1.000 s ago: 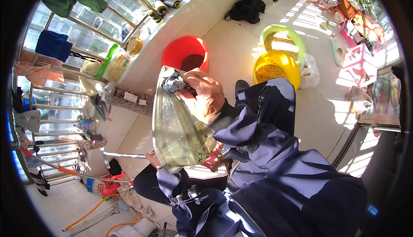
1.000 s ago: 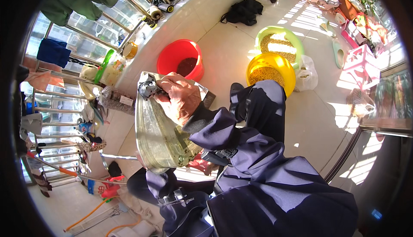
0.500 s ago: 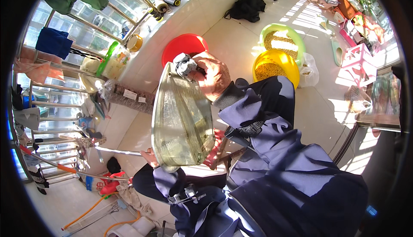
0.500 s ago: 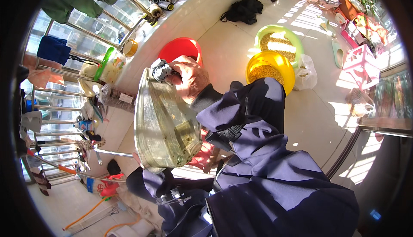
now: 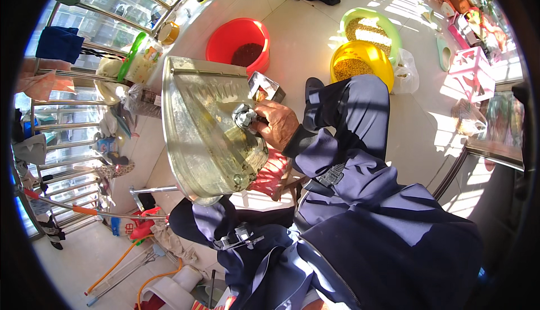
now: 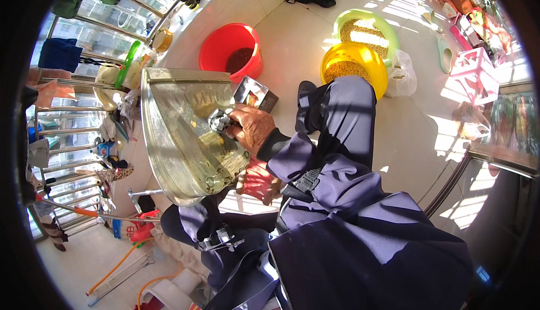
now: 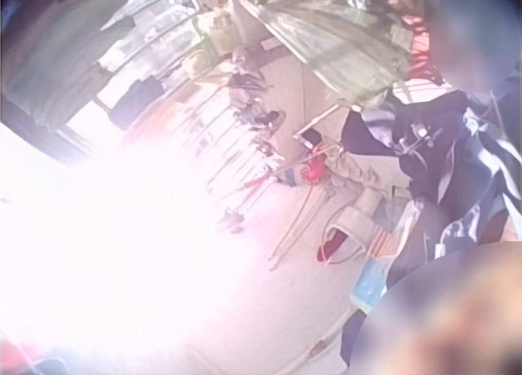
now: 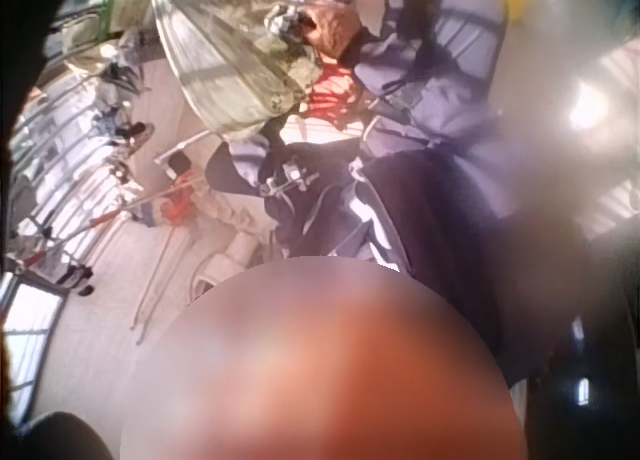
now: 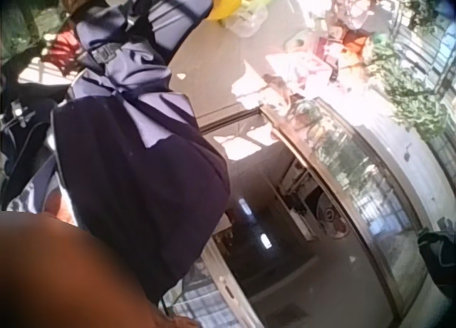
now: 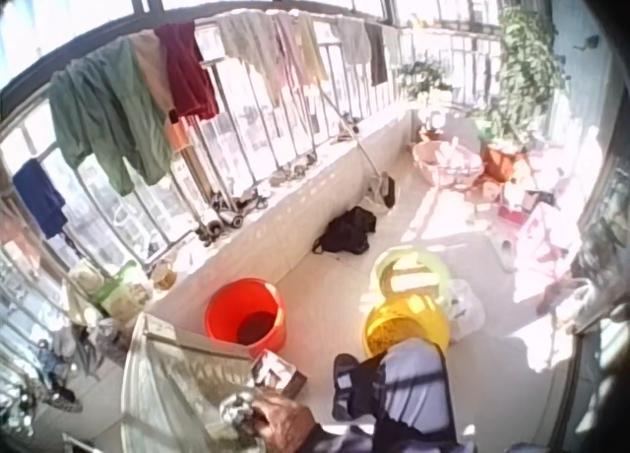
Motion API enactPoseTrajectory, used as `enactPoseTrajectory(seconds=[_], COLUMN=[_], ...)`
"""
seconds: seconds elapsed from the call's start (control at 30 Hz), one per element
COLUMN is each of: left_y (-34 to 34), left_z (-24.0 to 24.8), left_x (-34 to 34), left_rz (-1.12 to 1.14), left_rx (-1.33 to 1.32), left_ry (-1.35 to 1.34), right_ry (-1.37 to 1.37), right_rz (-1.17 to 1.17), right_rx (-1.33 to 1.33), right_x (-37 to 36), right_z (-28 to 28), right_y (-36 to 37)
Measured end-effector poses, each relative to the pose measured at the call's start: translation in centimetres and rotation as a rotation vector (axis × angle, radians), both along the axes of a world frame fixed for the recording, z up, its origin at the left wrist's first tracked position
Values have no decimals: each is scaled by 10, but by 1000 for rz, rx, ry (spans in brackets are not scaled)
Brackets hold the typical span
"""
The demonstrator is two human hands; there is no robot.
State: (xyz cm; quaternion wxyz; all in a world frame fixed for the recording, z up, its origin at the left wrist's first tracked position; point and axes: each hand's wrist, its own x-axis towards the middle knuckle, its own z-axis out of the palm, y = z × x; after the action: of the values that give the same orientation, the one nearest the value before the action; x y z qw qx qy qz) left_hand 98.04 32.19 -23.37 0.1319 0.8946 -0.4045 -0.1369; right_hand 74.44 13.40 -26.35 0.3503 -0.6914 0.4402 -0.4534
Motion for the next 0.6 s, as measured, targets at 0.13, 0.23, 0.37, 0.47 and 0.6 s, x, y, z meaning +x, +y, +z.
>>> enactPoseTrajectory(seconds=[0.13, 0.23, 0.37, 0.47, 0.6], left_y=[10, 17, 26, 33, 40], left_z=[-17, -27, -42, -55, -73], left_x=[15, 27, 39, 46, 60], left_rz=[69, 101, 150, 177, 208], left_rx=[54, 101, 154, 195, 242], left_ry=[28, 29, 35, 41, 46], right_ry=[-164, -205, -151, -138, -201], right_rz=[93, 85, 102, 77, 1], right_rx=[48, -55, -44, 174, 355], right_x=[7, 8, 2, -4, -11], right_z=[12, 20, 28, 28, 22], right_y=[27, 33, 31, 27, 26])
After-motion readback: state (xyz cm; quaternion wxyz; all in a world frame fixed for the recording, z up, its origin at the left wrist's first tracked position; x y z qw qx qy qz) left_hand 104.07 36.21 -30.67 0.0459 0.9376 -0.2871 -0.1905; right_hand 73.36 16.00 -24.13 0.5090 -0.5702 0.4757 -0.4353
